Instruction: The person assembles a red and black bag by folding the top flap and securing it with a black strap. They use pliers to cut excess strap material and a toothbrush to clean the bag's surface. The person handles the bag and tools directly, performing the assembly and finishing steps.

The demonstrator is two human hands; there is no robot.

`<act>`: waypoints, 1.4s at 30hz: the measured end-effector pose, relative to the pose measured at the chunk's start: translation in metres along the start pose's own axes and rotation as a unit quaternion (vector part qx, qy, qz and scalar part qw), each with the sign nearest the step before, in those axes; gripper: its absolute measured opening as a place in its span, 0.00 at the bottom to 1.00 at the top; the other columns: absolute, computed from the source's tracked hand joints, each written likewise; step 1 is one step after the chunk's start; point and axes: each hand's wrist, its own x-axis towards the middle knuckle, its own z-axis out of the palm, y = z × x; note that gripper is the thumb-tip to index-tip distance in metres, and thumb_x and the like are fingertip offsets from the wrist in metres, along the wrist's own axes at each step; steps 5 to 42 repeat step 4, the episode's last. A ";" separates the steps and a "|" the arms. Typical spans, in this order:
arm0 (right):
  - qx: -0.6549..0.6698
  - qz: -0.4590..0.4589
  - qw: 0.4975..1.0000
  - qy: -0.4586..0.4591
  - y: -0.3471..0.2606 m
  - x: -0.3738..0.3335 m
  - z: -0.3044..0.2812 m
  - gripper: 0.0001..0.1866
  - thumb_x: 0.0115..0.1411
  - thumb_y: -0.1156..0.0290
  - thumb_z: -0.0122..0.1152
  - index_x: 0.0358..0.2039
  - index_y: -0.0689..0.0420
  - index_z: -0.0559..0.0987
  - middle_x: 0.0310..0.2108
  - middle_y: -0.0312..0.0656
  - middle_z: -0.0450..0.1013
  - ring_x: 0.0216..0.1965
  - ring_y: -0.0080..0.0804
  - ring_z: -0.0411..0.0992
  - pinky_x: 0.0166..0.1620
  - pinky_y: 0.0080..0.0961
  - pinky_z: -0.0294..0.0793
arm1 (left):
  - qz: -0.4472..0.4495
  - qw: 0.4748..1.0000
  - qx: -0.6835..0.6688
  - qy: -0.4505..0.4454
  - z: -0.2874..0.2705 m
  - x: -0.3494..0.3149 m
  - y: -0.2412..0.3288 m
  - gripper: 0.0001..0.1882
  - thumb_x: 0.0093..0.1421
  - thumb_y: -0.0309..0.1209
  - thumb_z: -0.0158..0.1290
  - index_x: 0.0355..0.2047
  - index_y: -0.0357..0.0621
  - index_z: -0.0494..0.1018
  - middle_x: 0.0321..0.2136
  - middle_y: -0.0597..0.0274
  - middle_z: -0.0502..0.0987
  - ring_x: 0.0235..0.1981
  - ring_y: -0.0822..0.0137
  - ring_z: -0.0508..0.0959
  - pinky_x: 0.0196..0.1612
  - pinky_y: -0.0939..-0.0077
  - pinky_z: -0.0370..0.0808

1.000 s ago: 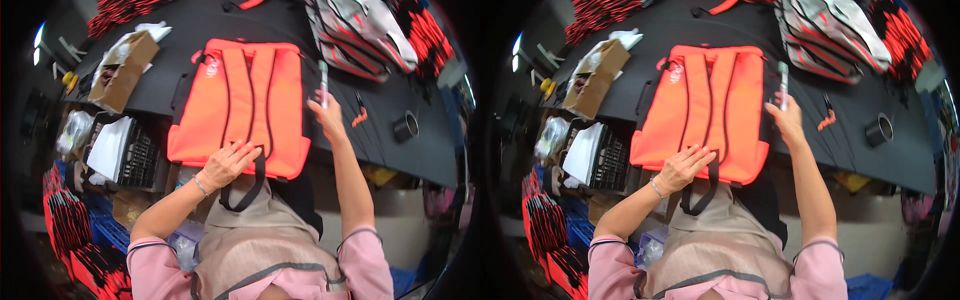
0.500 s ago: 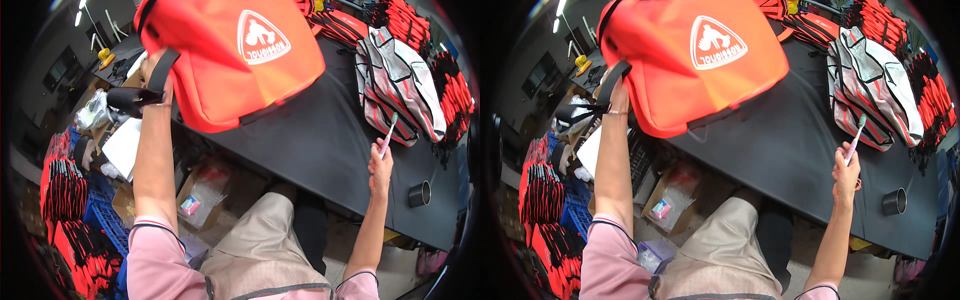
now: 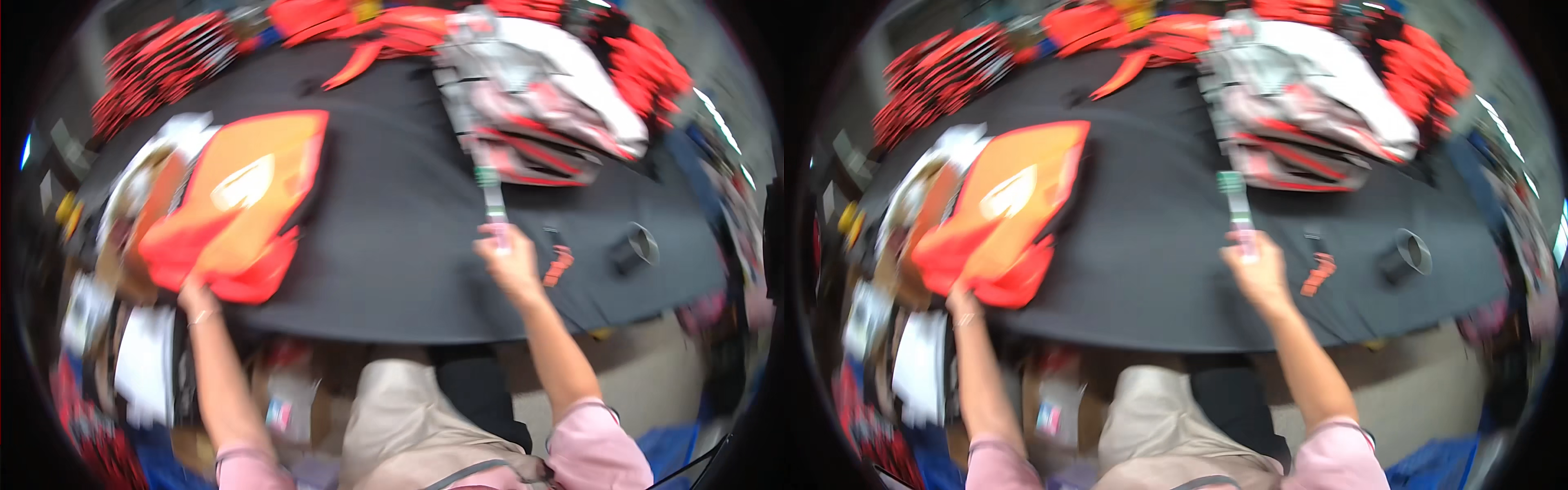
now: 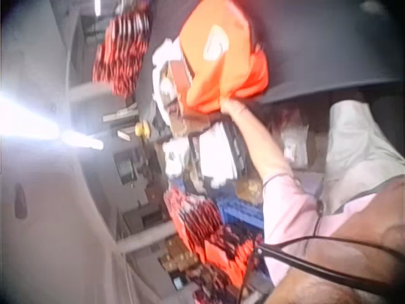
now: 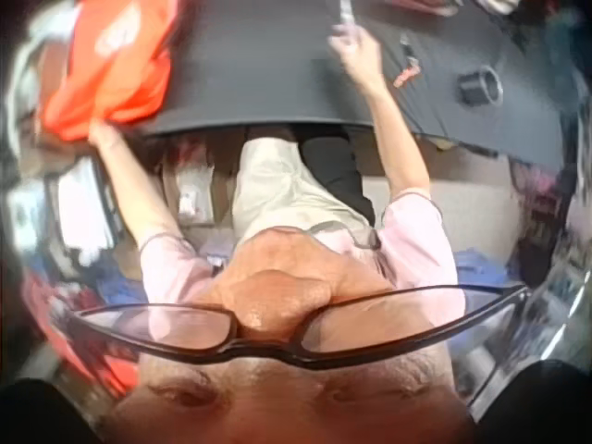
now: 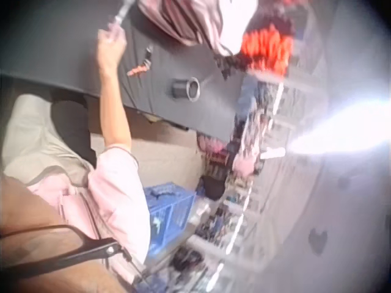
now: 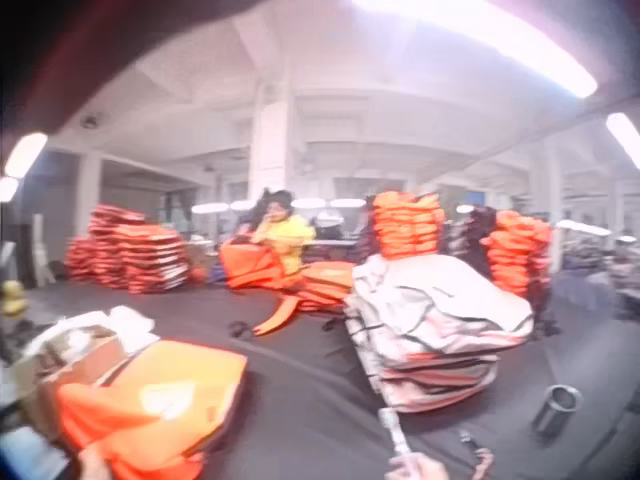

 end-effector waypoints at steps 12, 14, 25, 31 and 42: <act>0.003 -0.075 0.997 -0.018 -0.018 0.037 -0.017 0.12 0.63 0.63 0.58 0.41 0.58 0.81 0.31 0.40 0.80 0.33 0.28 0.78 0.39 0.28 0.75 | -0.103 0.979 -0.011 -0.173 -0.056 0.098 0.008 0.24 0.50 0.22 0.57 0.48 0.19 0.71 0.48 0.46 0.78 0.50 0.55 0.78 0.56 0.63 0.75; 0.003 -0.075 0.997 -0.018 -0.018 0.037 -0.017 0.12 0.63 0.63 0.58 0.41 0.58 0.81 0.31 0.40 0.80 0.33 0.28 0.78 0.39 0.28 0.75 | -0.103 0.979 -0.011 -0.173 -0.056 0.098 0.008 0.24 0.50 0.22 0.57 0.48 0.19 0.71 0.48 0.46 0.78 0.50 0.55 0.78 0.56 0.63 0.75; 0.003 -0.075 0.997 -0.018 -0.018 0.037 -0.017 0.12 0.63 0.63 0.58 0.41 0.58 0.81 0.31 0.40 0.80 0.33 0.28 0.78 0.39 0.28 0.75 | -0.103 0.979 -0.011 -0.173 -0.056 0.098 0.008 0.24 0.50 0.22 0.57 0.48 0.19 0.71 0.48 0.46 0.78 0.50 0.55 0.78 0.56 0.63 0.75; 0.003 -0.075 0.997 -0.018 -0.018 0.037 -0.017 0.12 0.63 0.63 0.58 0.41 0.58 0.81 0.31 0.40 0.80 0.33 0.28 0.78 0.39 0.28 0.75 | -0.103 0.979 -0.011 -0.173 -0.056 0.098 0.008 0.24 0.50 0.22 0.57 0.48 0.19 0.71 0.48 0.46 0.78 0.50 0.55 0.78 0.56 0.63 0.75; 0.003 -0.075 0.997 -0.018 -0.018 0.037 -0.017 0.12 0.63 0.63 0.58 0.41 0.58 0.81 0.31 0.40 0.80 0.33 0.28 0.78 0.39 0.28 0.75 | -0.103 0.979 -0.011 -0.173 -0.056 0.098 0.008 0.24 0.50 0.22 0.57 0.48 0.19 0.71 0.48 0.46 0.78 0.50 0.55 0.78 0.56 0.63 0.75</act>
